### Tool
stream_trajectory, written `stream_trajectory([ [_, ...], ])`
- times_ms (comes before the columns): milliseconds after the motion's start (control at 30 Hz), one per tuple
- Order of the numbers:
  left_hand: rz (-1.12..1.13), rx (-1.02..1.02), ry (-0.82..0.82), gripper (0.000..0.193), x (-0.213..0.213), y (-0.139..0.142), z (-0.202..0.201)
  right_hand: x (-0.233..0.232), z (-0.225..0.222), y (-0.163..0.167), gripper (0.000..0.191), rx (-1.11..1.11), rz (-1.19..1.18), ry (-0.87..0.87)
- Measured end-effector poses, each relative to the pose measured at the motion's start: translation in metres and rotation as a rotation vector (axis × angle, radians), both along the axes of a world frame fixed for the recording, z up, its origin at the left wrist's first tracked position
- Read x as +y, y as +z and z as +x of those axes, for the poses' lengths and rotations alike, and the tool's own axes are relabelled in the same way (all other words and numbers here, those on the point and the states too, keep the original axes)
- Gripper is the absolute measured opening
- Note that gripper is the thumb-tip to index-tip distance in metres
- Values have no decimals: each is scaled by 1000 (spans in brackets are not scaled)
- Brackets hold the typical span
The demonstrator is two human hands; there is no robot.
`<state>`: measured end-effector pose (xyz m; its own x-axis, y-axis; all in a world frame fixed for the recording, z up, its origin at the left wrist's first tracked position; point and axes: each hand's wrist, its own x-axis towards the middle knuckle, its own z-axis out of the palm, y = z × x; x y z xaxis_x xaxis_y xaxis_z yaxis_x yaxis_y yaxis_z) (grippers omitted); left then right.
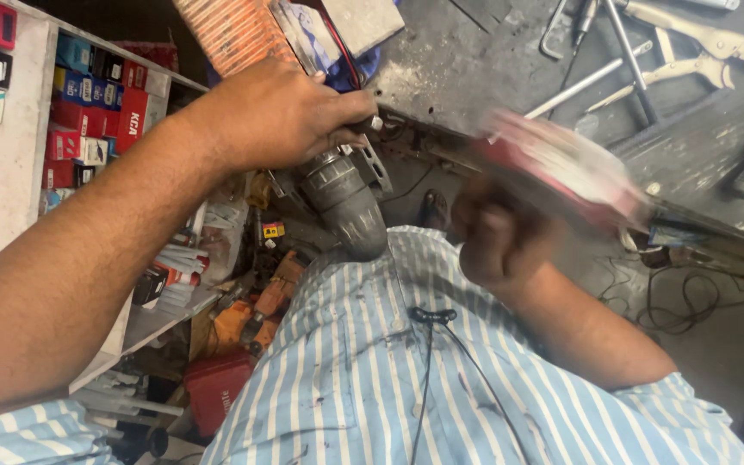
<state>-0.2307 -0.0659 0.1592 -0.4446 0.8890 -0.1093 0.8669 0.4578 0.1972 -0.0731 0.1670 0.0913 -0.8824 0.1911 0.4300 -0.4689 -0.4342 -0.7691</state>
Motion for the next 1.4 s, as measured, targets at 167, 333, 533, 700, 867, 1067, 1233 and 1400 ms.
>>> stream_trajectory([
  [167,-76,-31,94,38,-1,-4,-1,10,-3,-11,47,-99,1035,-73],
  [333,288,-112,91,26,-17,-2,6,64,-8,-26,40,-155,557,-141],
  [533,563,-124,510,19,-43,-20,91,101,17,-31,36,-431,417,-237],
  [700,993,-837,865,34,-25,-50,157,110,27,-56,44,-688,582,-226],
  [867,1182,-907,1026,36,7,-53,176,122,6,-67,39,-517,1260,-366],
  [1067,1314,-983,1137,48,16,-56,174,142,-58,-53,41,-196,1668,-512],
  [1233,1574,-1243,1113,51,21,-55,177,111,-86,-35,44,147,1820,-807],
  [1400,1823,-1351,996,55,37,-58,188,46,-64,-21,19,-470,840,273],
])
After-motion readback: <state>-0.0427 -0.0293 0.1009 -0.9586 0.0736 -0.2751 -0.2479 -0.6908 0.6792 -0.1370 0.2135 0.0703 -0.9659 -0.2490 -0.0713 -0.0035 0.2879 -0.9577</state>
